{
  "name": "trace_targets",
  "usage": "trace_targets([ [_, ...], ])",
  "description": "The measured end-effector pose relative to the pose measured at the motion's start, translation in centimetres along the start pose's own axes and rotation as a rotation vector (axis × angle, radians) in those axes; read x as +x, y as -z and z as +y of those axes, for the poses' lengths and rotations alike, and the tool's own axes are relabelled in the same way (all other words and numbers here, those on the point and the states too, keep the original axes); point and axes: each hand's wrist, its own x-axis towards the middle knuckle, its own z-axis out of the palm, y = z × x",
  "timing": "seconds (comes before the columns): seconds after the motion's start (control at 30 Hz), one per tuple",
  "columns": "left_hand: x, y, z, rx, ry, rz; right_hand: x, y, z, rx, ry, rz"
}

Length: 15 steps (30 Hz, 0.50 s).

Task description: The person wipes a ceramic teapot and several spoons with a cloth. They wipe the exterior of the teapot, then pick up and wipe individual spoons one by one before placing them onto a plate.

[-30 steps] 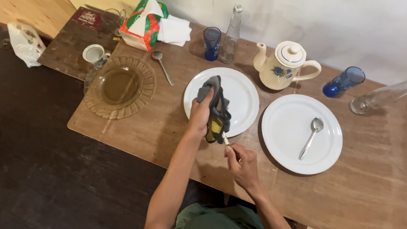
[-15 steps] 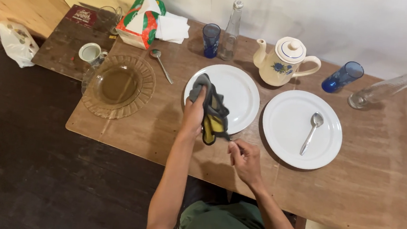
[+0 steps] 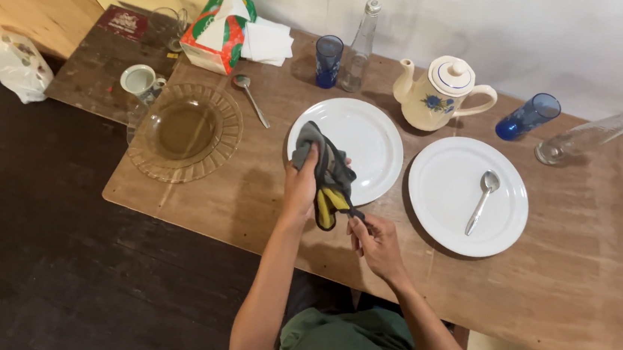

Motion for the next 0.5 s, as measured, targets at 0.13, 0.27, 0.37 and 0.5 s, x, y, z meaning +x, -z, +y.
trace_targets([
  [0.13,-0.1,0.2,0.1,-0.003,-0.052,-0.036,2.0,2.5,-0.7,-0.179,0.097,-0.155],
  [0.27,-0.1,0.2,0.3,-0.126,-0.002,0.022,7.2,10.2,-1.6,-0.485,0.020,-0.238],
  [0.37,-0.2,0.3,0.4,-0.125,0.009,0.046,15.7,18.0,-3.7,-0.786,0.581,0.207],
  [0.5,0.1,0.1,0.3,-0.123,0.015,0.073,23.9,27.4,-8.9,-0.929,0.735,0.558],
])
